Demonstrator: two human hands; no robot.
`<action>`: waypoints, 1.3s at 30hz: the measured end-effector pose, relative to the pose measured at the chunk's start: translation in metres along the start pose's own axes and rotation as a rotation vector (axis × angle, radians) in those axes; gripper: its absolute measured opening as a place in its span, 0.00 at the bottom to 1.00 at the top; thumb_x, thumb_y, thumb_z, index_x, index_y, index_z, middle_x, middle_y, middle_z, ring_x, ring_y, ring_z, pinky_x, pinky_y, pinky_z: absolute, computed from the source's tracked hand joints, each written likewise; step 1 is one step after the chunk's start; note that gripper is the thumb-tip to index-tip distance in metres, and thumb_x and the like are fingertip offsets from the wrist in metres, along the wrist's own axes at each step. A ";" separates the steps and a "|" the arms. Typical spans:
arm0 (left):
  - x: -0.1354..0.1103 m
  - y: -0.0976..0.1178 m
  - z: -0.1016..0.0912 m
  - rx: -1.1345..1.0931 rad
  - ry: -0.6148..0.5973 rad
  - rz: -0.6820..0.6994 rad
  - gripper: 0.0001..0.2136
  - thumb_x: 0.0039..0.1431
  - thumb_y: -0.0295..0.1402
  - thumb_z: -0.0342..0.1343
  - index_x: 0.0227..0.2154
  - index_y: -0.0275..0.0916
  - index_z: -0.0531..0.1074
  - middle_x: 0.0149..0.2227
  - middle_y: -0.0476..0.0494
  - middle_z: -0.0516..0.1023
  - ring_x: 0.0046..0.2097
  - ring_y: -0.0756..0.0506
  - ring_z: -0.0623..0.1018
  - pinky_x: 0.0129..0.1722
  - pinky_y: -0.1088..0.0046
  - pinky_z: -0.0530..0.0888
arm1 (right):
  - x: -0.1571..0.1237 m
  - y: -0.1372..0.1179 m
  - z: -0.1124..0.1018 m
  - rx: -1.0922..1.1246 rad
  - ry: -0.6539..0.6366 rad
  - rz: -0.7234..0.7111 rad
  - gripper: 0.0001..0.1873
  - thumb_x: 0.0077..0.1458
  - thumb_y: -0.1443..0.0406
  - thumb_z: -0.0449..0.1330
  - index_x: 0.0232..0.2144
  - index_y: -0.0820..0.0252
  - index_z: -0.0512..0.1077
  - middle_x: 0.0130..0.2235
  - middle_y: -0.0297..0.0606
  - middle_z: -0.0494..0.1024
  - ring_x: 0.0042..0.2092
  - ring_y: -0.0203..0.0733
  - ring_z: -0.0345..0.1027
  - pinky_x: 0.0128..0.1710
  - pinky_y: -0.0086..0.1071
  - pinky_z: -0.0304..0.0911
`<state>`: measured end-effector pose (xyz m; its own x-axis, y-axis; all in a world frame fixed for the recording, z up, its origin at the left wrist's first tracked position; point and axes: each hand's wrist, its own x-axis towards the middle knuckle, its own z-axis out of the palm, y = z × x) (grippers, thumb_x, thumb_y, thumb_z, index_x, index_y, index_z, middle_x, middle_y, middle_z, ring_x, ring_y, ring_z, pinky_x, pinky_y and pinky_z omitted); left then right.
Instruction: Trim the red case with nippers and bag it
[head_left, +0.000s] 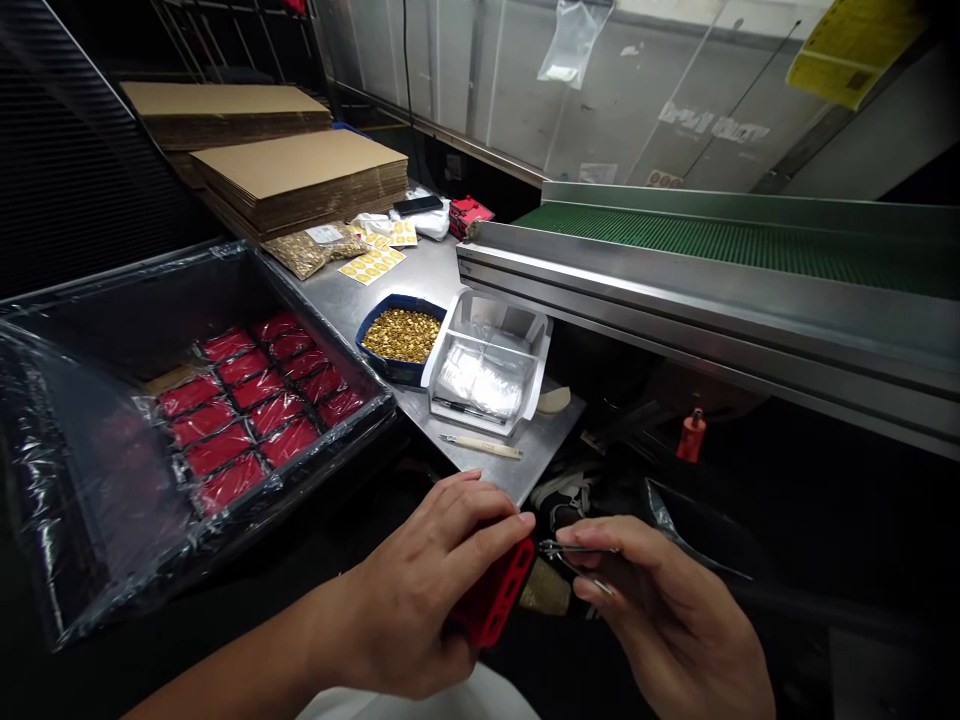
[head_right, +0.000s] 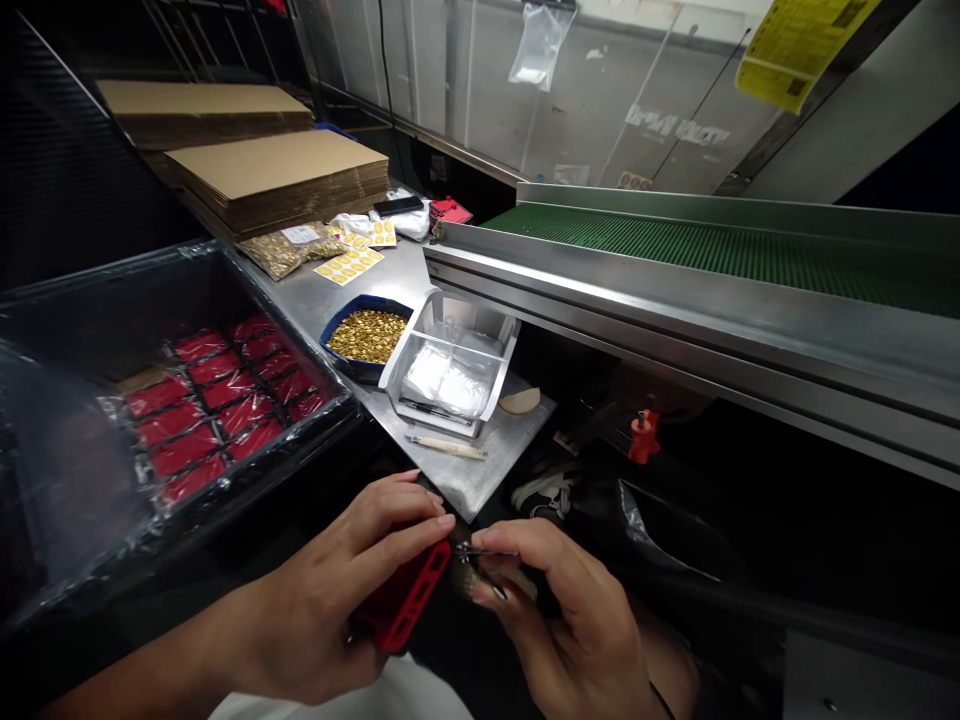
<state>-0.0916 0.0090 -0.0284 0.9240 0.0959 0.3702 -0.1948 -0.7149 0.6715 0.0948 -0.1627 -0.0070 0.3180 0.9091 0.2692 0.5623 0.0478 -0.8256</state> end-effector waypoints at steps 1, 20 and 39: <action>0.000 0.000 0.000 0.001 0.000 -0.002 0.42 0.39 0.20 0.54 0.64 0.29 0.55 0.57 0.34 0.63 0.63 0.39 0.62 0.71 0.52 0.53 | 0.000 0.000 0.000 0.002 -0.007 -0.003 0.18 0.57 0.72 0.61 0.50 0.54 0.69 0.44 0.37 0.79 0.47 0.38 0.75 0.46 0.25 0.74; 0.000 -0.007 -0.001 -0.123 -0.023 -0.098 0.42 0.40 0.20 0.57 0.63 0.35 0.56 0.57 0.36 0.62 0.60 0.40 0.64 0.64 0.60 0.64 | -0.001 0.027 0.012 0.162 0.353 0.336 0.14 0.56 0.64 0.65 0.45 0.55 0.72 0.40 0.37 0.81 0.37 0.37 0.78 0.38 0.24 0.76; -0.032 -0.015 0.034 -0.528 -0.067 -0.751 0.40 0.35 0.36 0.75 0.55 0.49 0.65 0.51 0.46 0.65 0.51 0.41 0.70 0.54 0.61 0.71 | -0.035 0.161 0.079 -0.161 0.370 0.503 0.18 0.57 0.52 0.59 0.45 0.55 0.68 0.38 0.37 0.74 0.36 0.41 0.69 0.40 0.37 0.67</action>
<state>-0.1071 -0.0070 -0.0718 0.8825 0.3551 -0.3083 0.3540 -0.0701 0.9326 0.1136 -0.1540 -0.1889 0.7983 0.6005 0.0457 0.3744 -0.4353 -0.8187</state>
